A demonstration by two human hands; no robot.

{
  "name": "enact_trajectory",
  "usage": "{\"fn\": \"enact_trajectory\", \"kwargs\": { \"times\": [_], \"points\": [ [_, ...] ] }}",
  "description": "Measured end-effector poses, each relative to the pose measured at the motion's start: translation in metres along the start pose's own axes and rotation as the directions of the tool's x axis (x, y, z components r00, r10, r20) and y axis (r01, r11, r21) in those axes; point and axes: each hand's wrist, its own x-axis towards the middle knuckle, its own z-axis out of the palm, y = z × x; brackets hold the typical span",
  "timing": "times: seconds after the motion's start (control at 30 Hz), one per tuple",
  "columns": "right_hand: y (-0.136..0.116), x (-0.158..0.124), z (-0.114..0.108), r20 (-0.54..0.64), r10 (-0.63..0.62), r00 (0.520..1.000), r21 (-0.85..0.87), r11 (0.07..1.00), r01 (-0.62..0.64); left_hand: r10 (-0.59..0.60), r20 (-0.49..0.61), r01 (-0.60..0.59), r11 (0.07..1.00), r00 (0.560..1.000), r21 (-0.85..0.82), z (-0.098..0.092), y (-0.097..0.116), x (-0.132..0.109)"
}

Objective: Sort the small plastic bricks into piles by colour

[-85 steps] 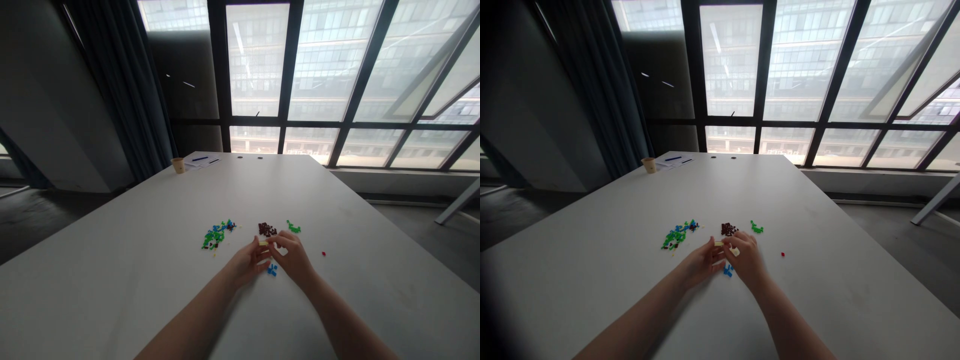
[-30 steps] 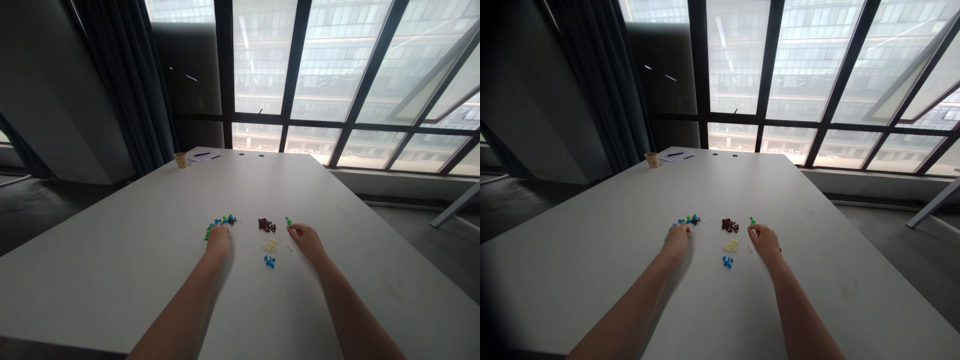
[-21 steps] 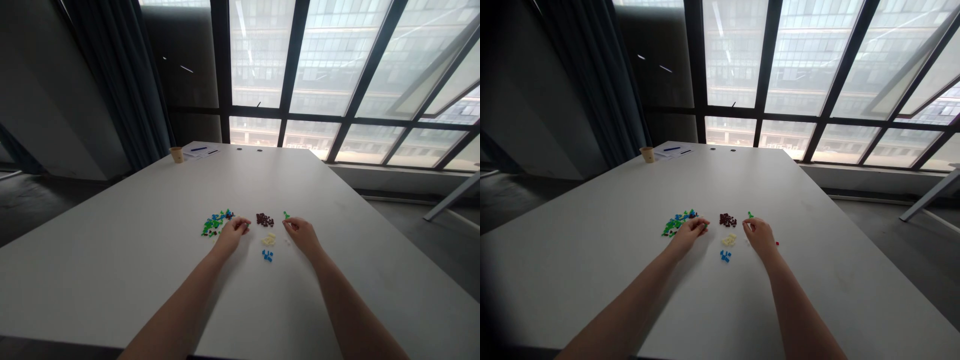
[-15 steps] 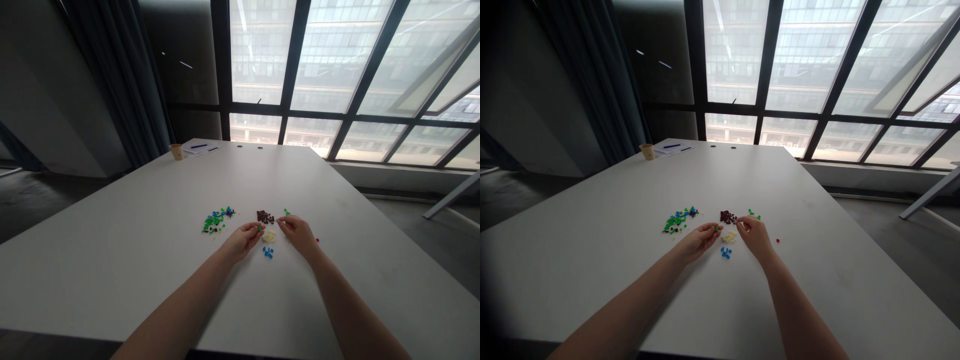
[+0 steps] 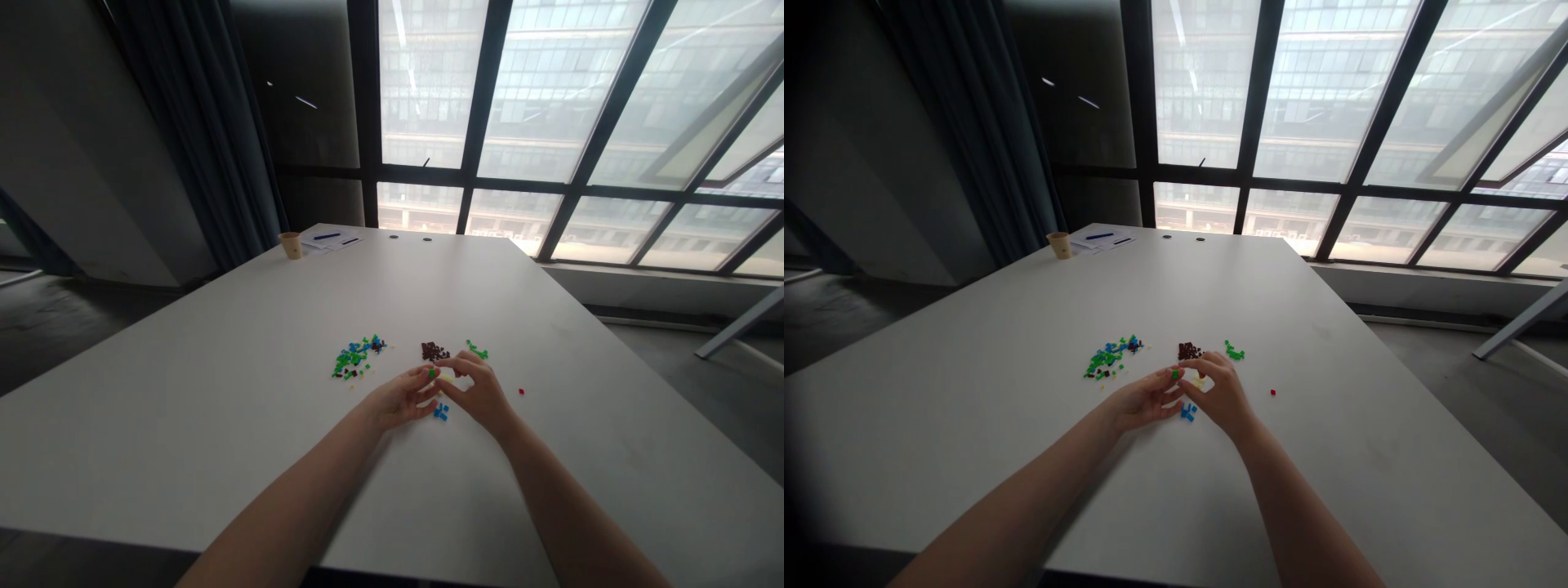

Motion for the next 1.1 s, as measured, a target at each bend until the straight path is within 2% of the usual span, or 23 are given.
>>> {"fn": "enact_trajectory", "kwargs": {
  "times": [0.37, 0.47, 0.53, 0.57, 0.6, 0.63, 0.67, 0.7, 0.73, 0.77, 0.8, 0.83, 0.9, 1.0, 1.1],
  "points": [
    [-0.005, -0.001, 0.002, 0.002, -0.031, 1.000, 0.009, 0.999, 0.031, -0.017, 0.092, 0.011, 0.998, 0.996, 0.066, -0.001, -0.001, -0.001],
    [-0.005, 0.000, 0.003, 0.013, -0.035, 0.999, 0.012, 0.999, 0.035, 0.007, 0.062, -0.014, 0.993, 0.998, 0.113, 0.003, -0.002, -0.001],
    [0.003, 0.001, -0.002, 0.006, -0.011, 1.000, -0.006, 1.000, 0.011, 0.082, -0.004, -0.079, 0.968, 0.997, 0.237, 0.006, 0.000, -0.001],
    [0.010, 0.002, -0.007, -0.018, 0.019, 1.000, -0.028, 0.999, -0.019, 0.163, -0.051, -0.134, 0.925, 0.985, 0.355, 0.007, 0.002, -0.001],
    [0.019, 0.002, -0.013, -0.053, 0.063, 0.997, -0.063, 0.996, -0.066, 0.278, -0.094, -0.194, 0.838, 0.956, 0.510, 0.007, 0.005, -0.001],
    [0.030, 0.002, -0.020, -0.109, 0.128, 0.986, -0.107, 0.984, -0.139, 0.419, -0.111, -0.237, 0.692, 0.901, 0.682, 0.006, 0.008, -0.002],
    [0.042, 0.002, -0.027, -0.180, 0.199, 0.963, -0.160, 0.960, -0.229, 0.556, -0.093, -0.236, 0.491, 0.826, 0.839, 0.003, 0.012, -0.003],
    [0.054, 0.000, -0.034, -0.228, 0.280, 0.933, -0.230, 0.915, -0.331, 0.667, -0.042, -0.182, 0.263, 0.744, 0.948, 0.000, 0.016, -0.004],
    [0.066, -0.001, -0.040, -0.272, 0.365, 0.890, -0.304, 0.845, -0.440, 0.734, 0.015, -0.087, 0.060, 0.679, 0.994, -0.005, 0.020, -0.006],
    [0.077, -0.004, -0.044, -0.297, 0.450, 0.843, -0.368, 0.760, -0.535, 0.763, 0.042, 0.033, -0.083, 0.645, 0.996, -0.010, 0.024, -0.007],
    [0.085, -0.006, -0.046, -0.295, 0.519, 0.802, -0.415, 0.686, -0.597, 0.773, 0.034, 0.157, -0.171, 0.633, 0.973, -0.016, 0.027, -0.008],
    [0.092, -0.007, -0.047, -0.280, 0.566, 0.776, -0.449, 0.637, -0.626, 0.775, 0.005, 0.264, -0.221, 0.632, 0.939, -0.021, 0.029, -0.009],
    [0.099, -0.010, -0.042, -0.231, 0.611, 0.757, -0.492, 0.598, -0.633, 0.766, -0.061, 0.399, -0.263, 0.640, 0.878, -0.029, 0.031, -0.008],
    [0.102, -0.008, -0.033, -0.178, 0.611, 0.771, -0.514, 0.610, -0.603, 0.745, -0.092, 0.436, -0.281, 0.660, 0.855, -0.034, 0.032, -0.005],
    [0.100, -0.005, -0.032, -0.190, 0.600, 0.777, -0.508, 0.618, -0.600, 0.730, -0.112, 0.427, -0.262, 0.675, 0.865, -0.033, 0.034, -0.004]
  ]
}}
